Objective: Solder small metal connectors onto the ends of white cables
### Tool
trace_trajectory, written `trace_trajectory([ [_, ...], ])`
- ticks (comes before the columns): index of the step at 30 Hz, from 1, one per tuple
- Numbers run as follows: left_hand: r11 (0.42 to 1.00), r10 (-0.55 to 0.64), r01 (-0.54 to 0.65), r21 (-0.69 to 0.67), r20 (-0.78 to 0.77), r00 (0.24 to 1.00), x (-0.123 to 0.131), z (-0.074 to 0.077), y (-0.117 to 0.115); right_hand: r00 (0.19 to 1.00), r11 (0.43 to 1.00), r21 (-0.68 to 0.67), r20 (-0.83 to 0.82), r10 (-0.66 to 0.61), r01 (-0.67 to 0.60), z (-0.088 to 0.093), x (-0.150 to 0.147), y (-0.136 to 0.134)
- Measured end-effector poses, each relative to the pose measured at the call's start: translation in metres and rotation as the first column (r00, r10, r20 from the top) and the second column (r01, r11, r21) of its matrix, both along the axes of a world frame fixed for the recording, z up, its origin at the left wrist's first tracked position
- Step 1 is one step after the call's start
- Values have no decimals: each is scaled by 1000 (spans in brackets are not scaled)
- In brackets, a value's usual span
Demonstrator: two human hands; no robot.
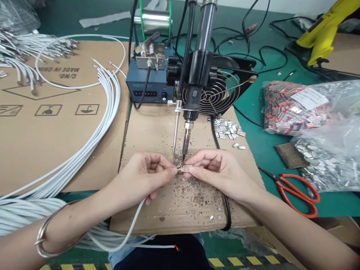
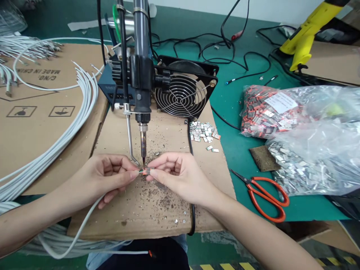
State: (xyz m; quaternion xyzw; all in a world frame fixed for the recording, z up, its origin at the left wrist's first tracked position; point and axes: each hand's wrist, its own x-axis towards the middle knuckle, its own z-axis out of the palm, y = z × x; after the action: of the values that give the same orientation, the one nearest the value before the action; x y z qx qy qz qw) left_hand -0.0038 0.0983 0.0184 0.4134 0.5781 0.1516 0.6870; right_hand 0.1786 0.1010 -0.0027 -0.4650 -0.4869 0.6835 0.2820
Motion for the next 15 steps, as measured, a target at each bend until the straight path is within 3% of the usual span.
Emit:
trace_trajectory([
  [8, 1000, 4, -4, 16, 8, 1000, 1, 1, -1, 999, 1000, -25, -29, 16, -17, -1, 4, 1],
  [15, 1000, -8, 9, 7, -60, 998, 1, 0, 0, 1000, 998, 57, 24, -10, 9, -4, -1, -2],
])
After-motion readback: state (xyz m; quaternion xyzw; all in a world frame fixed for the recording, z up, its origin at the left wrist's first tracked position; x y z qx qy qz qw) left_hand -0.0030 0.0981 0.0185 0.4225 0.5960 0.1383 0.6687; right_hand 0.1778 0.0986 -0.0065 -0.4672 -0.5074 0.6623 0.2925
